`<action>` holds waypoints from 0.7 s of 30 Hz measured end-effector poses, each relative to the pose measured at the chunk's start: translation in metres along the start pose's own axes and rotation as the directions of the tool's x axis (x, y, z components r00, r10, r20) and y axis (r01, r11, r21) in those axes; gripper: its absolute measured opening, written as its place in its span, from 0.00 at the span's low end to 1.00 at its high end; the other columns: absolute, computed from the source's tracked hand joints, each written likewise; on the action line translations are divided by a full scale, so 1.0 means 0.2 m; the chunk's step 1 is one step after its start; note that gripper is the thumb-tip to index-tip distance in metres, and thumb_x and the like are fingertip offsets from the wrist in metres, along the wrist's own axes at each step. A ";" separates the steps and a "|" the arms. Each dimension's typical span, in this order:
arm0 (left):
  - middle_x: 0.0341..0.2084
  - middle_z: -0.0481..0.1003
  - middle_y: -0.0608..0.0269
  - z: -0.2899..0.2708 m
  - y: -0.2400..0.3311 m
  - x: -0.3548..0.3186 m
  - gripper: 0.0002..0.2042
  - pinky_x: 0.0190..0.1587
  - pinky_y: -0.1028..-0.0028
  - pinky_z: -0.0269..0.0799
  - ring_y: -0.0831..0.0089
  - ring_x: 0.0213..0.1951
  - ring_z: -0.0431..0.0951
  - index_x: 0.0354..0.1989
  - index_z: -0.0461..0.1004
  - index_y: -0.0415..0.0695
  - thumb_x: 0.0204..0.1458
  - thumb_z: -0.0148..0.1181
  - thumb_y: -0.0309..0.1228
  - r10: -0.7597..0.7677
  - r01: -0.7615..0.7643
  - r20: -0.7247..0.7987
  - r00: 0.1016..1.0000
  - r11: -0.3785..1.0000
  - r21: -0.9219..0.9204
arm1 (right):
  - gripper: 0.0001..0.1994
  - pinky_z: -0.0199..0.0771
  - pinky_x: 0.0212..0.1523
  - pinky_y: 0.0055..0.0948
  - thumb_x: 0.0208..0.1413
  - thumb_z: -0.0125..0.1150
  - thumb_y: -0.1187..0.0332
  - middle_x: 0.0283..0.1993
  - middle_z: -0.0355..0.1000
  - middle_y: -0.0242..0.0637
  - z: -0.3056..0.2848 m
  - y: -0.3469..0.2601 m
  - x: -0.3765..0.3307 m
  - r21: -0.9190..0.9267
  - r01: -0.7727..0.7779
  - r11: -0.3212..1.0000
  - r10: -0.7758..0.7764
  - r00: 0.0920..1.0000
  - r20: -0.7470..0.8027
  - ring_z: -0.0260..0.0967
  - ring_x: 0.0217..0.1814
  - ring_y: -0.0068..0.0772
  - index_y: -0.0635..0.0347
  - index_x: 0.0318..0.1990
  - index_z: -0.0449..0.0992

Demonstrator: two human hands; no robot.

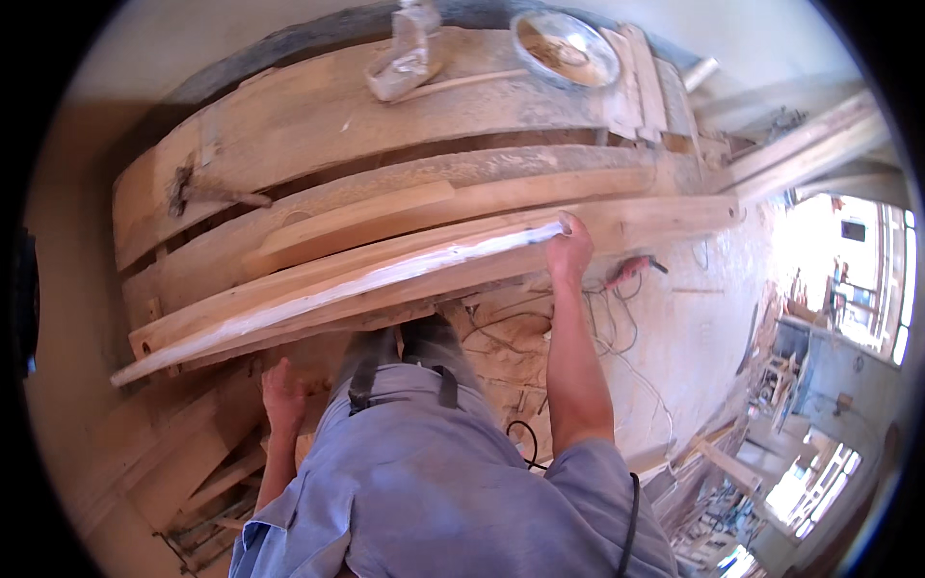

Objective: The person walks through a cluttered workshop and selects a long wooden plank. They apply glue to the plank using a brush and then use a nail gun to fasten it to another piece of wood on a workbench.

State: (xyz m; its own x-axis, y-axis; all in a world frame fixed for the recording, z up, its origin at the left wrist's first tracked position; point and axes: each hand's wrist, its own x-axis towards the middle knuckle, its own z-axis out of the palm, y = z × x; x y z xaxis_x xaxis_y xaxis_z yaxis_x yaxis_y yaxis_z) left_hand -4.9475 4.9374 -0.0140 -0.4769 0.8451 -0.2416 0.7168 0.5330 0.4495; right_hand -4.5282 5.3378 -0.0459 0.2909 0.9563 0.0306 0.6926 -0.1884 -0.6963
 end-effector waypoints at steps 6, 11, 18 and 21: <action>0.54 0.75 0.47 -0.01 -0.06 0.06 0.23 0.61 0.58 0.67 0.49 0.56 0.72 0.56 0.73 0.38 0.48 0.63 0.24 -0.034 0.034 0.001 0.999 0.996 -0.088 | 0.29 0.71 0.56 0.40 0.41 0.51 0.86 0.45 0.74 0.48 -0.10 0.16 0.11 -0.114 0.359 0.926 -0.342 0.929 0.141 0.71 0.51 0.51 0.56 0.54 0.79; 0.52 0.77 0.48 0.02 -0.12 -0.02 0.25 0.58 0.61 0.70 0.53 0.54 0.75 0.59 0.72 0.37 0.48 0.63 0.23 -0.175 0.176 0.026 0.984 0.965 -0.195 | 0.27 0.67 0.60 0.43 0.39 0.59 0.83 0.52 0.73 0.47 -0.12 0.22 0.19 -0.240 0.284 0.928 -0.220 0.940 0.261 0.66 0.57 0.53 0.52 0.51 0.80; 0.49 0.78 0.48 0.12 -0.12 -0.25 0.26 0.57 0.62 0.71 0.56 0.53 0.77 0.59 0.72 0.36 0.48 0.64 0.24 -0.198 0.208 0.064 0.978 0.949 -0.239 | 0.27 0.70 0.58 0.40 0.36 0.68 0.81 0.49 0.73 0.42 -0.13 0.32 0.25 -0.129 0.369 0.920 -0.317 0.898 0.306 0.67 0.54 0.49 0.54 0.50 0.81; 0.52 0.76 0.45 0.11 -0.07 -0.26 0.25 0.59 0.62 0.71 0.54 0.55 0.77 0.58 0.73 0.35 0.49 0.63 0.25 -0.166 0.181 0.087 0.982 0.959 -0.216 | 0.28 0.74 0.54 0.36 0.33 0.72 0.82 0.45 0.74 0.38 -0.11 0.44 0.28 -0.025 0.337 0.941 -0.301 0.871 0.388 0.71 0.49 0.43 0.58 0.50 0.81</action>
State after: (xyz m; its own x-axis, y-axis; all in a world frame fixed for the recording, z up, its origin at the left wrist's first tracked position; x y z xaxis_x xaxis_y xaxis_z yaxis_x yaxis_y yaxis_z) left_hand -4.9221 4.8860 -0.0262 -0.5428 0.7455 -0.3868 0.4916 0.6554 0.5733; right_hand -4.4367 5.3695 -0.0894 -0.2116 0.9765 -0.0418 0.7664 0.1392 -0.6271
